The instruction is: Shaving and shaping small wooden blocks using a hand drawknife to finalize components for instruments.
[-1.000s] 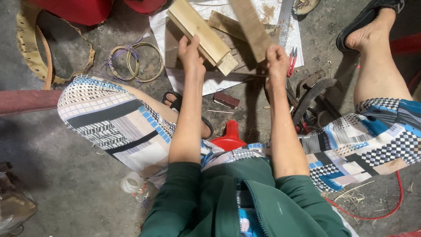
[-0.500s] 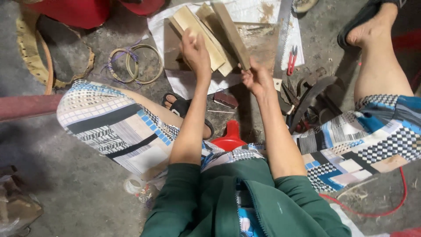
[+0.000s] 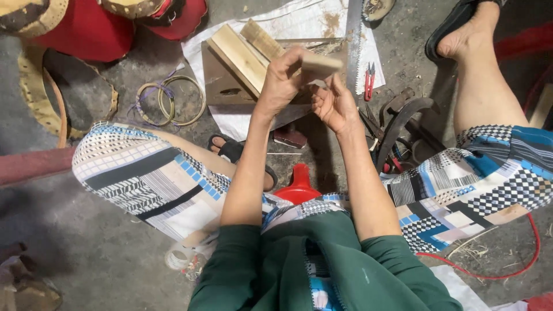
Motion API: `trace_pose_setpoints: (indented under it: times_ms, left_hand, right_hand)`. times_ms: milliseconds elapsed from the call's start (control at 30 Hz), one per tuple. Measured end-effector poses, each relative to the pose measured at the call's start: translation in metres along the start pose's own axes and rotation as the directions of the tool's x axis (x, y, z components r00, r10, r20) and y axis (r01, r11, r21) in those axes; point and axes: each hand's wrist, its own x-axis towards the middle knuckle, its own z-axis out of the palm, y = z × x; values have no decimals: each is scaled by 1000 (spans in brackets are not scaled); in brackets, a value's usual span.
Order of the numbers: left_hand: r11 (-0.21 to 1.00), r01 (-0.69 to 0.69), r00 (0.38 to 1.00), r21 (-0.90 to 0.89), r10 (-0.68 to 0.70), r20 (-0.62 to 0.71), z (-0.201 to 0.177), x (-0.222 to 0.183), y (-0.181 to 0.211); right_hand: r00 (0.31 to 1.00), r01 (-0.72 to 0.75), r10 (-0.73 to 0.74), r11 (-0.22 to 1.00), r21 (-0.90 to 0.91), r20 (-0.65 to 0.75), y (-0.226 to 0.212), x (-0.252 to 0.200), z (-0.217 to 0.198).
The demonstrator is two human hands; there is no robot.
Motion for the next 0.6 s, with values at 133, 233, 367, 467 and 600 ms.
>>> trace_pose_setpoints:
  times_ms: [133,233,367,467,600]
  left_hand:
    - [991,-68,995,115,59,75,15,4,27]
    - [992,-30,999,126,25,39,11,-3,19]
    - [980,61,993,189,-41,-109,8,-1,15]
    - [990,56,989,130,-37,-142,-28,-2,-28]
    - [910,96,992,-404,-121,-37,22,2,85]
  right_hand:
    - [995,101,-100,994,-36,26,0,3,-9]
    - [980,148,-183,936,-318,-81,2,-34,52]
    - [922,330,-380,670,-665,74,16,-1,-3]
    - [936,339,-312,672,-659,163,13,-77,90]
    - [943,280,-105,764,-582,315,16,-48,25]
